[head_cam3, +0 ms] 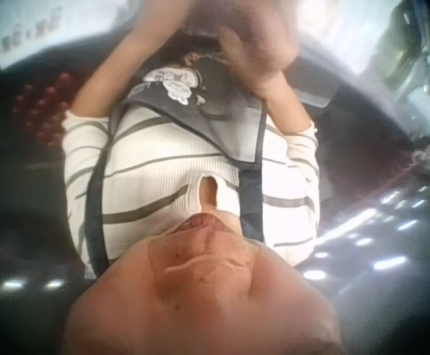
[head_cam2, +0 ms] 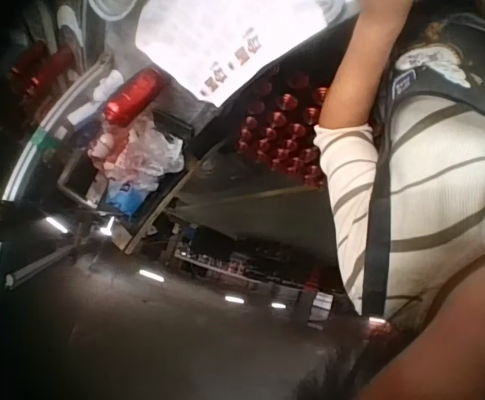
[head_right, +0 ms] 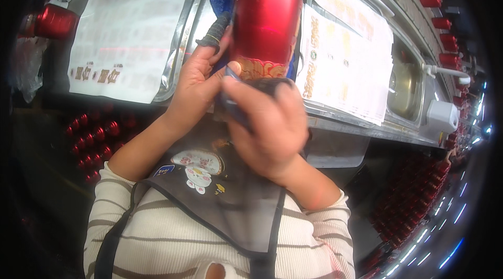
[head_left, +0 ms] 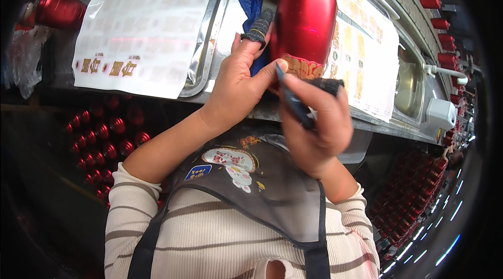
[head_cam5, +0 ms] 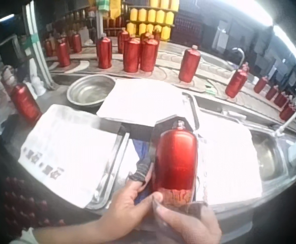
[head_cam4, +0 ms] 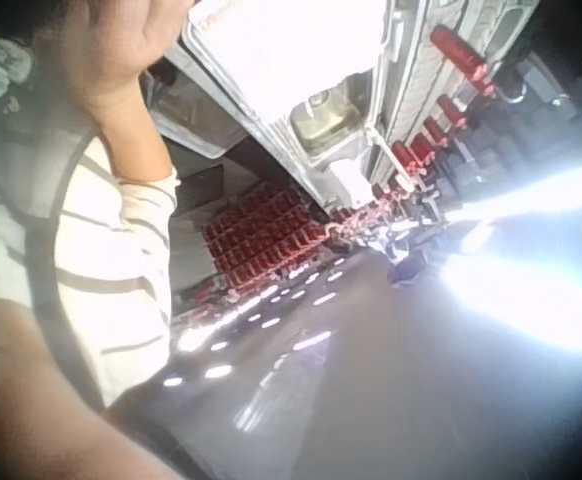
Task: The person applies gold labels to red cylindrical bottles on a production line. They pick up each bottle, align and press the label onto the surface, smooth it with a cloth, and place the finished bottle onto a conveyor belt.
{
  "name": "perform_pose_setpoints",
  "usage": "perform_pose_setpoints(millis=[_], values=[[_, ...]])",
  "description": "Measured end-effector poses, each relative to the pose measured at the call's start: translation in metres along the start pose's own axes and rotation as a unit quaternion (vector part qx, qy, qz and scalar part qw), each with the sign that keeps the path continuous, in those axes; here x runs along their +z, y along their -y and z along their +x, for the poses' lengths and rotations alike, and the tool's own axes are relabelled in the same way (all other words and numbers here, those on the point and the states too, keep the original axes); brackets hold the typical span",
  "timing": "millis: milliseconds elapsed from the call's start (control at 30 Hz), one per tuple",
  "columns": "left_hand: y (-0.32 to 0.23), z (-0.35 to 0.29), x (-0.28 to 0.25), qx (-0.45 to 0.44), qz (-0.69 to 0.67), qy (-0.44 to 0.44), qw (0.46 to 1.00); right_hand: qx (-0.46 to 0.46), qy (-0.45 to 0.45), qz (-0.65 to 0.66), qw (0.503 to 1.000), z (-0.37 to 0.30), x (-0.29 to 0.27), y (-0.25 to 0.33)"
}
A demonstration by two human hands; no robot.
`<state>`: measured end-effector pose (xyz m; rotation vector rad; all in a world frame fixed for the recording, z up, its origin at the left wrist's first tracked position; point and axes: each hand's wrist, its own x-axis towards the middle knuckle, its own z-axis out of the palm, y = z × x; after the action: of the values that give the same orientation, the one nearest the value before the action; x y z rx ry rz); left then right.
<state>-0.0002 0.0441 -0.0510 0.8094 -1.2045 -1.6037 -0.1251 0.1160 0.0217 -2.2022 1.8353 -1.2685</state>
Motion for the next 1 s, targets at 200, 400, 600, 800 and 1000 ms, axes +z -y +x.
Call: perform_pose_setpoints(millis=[200,400,600,800,1000], values=[[-0.004,0.007,-0.007,-0.094,-0.201,0.060,0.973,-0.102,0.026,-0.157,0.982,0.011,0.008,-0.009],[-0.026,0.008,-0.027,-0.089,-0.144,-0.009,0.986,-0.218,0.030,-0.017,0.975,0.011,0.009,-0.007],[-0.030,-0.002,-0.021,-0.059,-0.066,0.027,0.996,-0.209,0.109,0.055,0.970,0.008,-0.009,-0.022],[-0.036,-0.009,-0.016,0.157,0.279,0.168,0.932,-0.051,0.123,0.102,0.986,-0.002,-0.038,-0.035],[-0.018,0.001,0.015,0.255,0.485,0.109,0.830,0.159,-0.076,0.122,0.977,0.008,-0.026,-0.074]])
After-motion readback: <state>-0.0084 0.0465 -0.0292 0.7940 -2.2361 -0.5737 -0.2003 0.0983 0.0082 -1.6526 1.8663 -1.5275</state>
